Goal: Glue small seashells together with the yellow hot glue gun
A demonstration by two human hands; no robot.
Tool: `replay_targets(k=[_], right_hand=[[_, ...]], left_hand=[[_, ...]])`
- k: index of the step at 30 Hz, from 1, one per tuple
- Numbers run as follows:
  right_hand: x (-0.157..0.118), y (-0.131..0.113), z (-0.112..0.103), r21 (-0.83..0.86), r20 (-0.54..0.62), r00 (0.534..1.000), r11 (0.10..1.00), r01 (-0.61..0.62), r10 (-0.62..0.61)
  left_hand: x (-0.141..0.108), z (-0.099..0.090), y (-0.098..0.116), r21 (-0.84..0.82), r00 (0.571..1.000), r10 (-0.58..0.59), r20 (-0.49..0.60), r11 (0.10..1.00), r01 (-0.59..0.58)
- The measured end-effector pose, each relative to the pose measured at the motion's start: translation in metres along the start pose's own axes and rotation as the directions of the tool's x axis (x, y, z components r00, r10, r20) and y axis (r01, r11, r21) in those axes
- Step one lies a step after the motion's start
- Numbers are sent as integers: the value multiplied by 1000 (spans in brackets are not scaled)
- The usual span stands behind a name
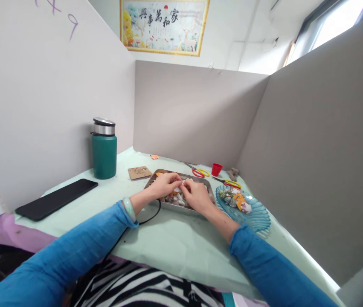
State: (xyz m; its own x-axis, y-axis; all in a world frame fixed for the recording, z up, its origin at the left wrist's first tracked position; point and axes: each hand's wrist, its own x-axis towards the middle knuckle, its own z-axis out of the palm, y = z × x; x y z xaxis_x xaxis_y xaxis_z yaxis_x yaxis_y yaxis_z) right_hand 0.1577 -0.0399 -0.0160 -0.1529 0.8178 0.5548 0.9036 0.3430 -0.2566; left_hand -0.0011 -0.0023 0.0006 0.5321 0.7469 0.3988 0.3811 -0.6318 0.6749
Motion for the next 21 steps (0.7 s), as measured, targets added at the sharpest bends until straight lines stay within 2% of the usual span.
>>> replay_targets(k=[21], right_hand=[[1,-1,-2,7,-1,1000,1000,1,-1]], left_hand=[[0,1,-1,0,1000,-13,10,1000,13]])
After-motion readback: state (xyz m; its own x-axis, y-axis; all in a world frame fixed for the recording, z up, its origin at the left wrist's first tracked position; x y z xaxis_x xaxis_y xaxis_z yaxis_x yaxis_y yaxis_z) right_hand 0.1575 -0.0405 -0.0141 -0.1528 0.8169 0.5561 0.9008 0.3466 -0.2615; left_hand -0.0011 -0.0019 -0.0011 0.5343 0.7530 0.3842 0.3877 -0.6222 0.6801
